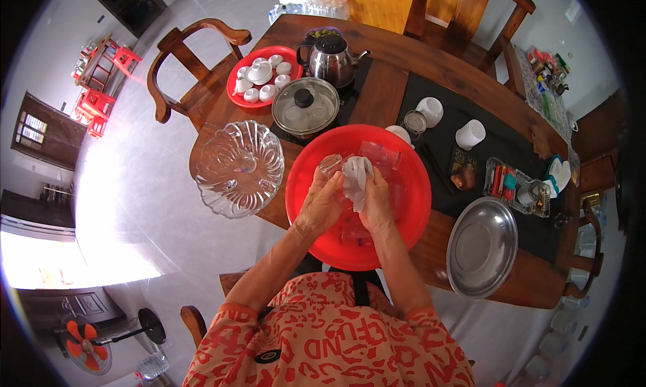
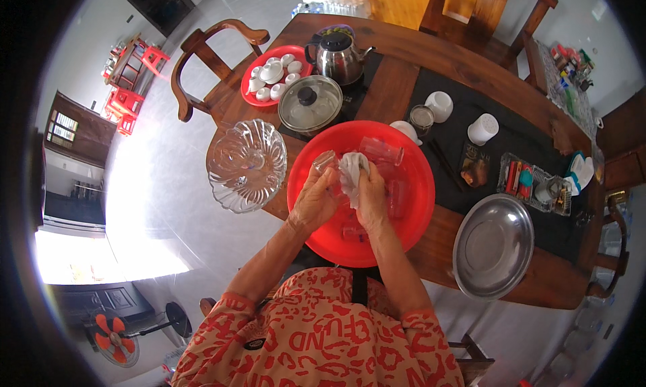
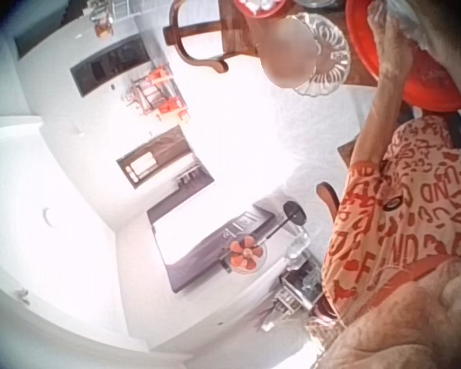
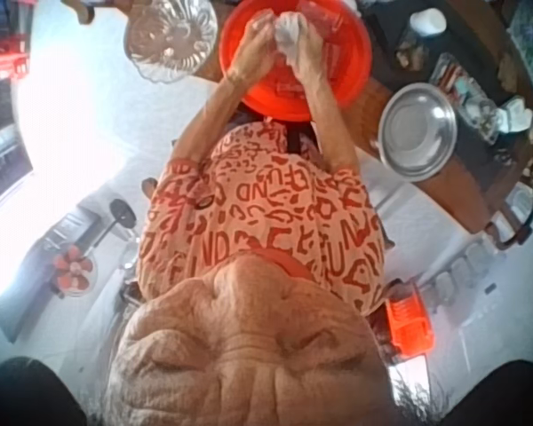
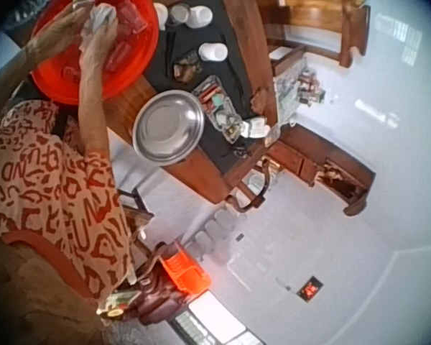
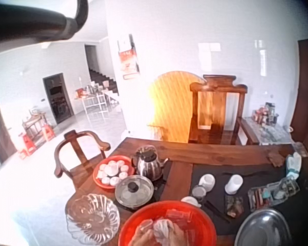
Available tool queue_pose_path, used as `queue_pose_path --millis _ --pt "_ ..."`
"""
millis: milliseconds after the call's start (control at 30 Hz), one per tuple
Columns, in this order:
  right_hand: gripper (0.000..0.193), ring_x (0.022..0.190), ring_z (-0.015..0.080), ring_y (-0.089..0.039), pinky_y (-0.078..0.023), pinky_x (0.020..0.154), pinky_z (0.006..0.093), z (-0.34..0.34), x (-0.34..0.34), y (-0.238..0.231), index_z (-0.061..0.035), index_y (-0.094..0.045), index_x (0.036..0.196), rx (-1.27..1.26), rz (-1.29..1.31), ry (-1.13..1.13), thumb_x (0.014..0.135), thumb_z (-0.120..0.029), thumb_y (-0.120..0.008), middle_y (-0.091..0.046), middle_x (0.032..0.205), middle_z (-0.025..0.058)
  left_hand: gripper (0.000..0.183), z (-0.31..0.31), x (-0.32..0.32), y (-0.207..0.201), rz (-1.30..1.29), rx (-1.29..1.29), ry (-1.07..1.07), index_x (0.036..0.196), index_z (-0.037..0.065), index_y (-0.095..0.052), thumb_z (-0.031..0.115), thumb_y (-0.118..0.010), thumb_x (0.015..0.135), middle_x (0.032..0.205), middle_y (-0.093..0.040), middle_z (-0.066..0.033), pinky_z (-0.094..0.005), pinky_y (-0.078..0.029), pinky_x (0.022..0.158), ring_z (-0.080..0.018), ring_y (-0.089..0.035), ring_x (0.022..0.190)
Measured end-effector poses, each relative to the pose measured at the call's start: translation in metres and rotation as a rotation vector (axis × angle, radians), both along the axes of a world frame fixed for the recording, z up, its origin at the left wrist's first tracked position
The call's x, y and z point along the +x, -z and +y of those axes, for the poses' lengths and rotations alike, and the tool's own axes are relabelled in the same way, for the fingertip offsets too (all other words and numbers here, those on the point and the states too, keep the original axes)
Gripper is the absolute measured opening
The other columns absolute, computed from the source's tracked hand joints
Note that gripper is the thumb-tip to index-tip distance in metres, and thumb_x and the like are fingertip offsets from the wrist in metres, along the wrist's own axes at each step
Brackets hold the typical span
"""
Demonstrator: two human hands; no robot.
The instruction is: The person dries small clear glasses and a glass bowl using a white cloth. They pick up each glass from a red plastic basin, wipe it thoroughly, and place it into a metal tray. The person also wipes the glass bowl and places it on the table.
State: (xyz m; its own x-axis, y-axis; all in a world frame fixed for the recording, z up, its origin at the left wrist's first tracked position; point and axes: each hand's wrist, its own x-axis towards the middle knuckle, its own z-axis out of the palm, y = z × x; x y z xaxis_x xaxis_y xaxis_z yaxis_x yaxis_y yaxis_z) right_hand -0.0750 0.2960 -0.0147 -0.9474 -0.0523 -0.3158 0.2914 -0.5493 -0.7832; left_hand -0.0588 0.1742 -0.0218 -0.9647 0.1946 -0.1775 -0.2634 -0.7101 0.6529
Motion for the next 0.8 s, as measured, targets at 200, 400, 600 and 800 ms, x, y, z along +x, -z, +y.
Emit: queue_pose_path --millis 200,400,600,800 --pt "0.023 0.09 0.0141 -0.061 -0.051 0.066 0.0255 -0.002 0.023 0.0 -0.0022 -0.048 0.117 -0.005 0.037 0.037 0.097 -0.009 -0.037 -0.057 0.106 0.0081 0.031 0.002 0.001 -0.004 -0.03 0.014 -0.123 0.129 0.022 -0.043 0.022 -0.049 0.098 0.123 -0.052 -0.002 -0.0377 -0.045 0.092 -0.0152 -0.051 0.11" --pt "0.023 0.09 0.0201 -0.059 -0.048 0.068 0.0318 0.003 0.046 0.035 -0.0014 -0.048 0.113 0.492 0.155 -0.223 0.093 -0.013 -0.045 -0.057 0.1 0.0122 0.028 -0.012 -0.009 -0.004 -0.099 0.052 -0.211 0.122 0.019 -0.048 0.028 -0.052 0.096 0.116 -0.057 -0.0049 -0.0393 -0.046 0.091 -0.0193 -0.055 0.106" --pt "0.03 0.096 0.0318 -0.056 -0.046 0.079 0.0384 -0.002 0.058 0.033 -0.0012 -0.052 0.111 1.09 0.538 -0.189 0.085 -0.014 -0.058 -0.056 0.103 0.0178 0.038 -0.029 -0.007 -0.004 -0.172 0.148 -0.069 0.121 0.014 -0.051 0.041 -0.053 0.093 0.121 -0.056 -0.0049 -0.0456 -0.046 0.091 -0.0249 -0.055 0.11" --pt "0.042 0.097 0.0336 -0.056 -0.047 0.081 0.0439 0.015 0.04 -0.027 -0.0013 -0.051 0.116 0.933 0.527 -0.058 0.079 -0.012 -0.067 -0.053 0.11 0.0188 0.041 -0.034 -0.001 -0.002 -0.222 0.247 0.016 0.118 0.013 -0.055 0.046 -0.051 0.093 0.121 -0.058 -0.0056 -0.0469 -0.045 0.092 -0.0265 -0.054 0.112"
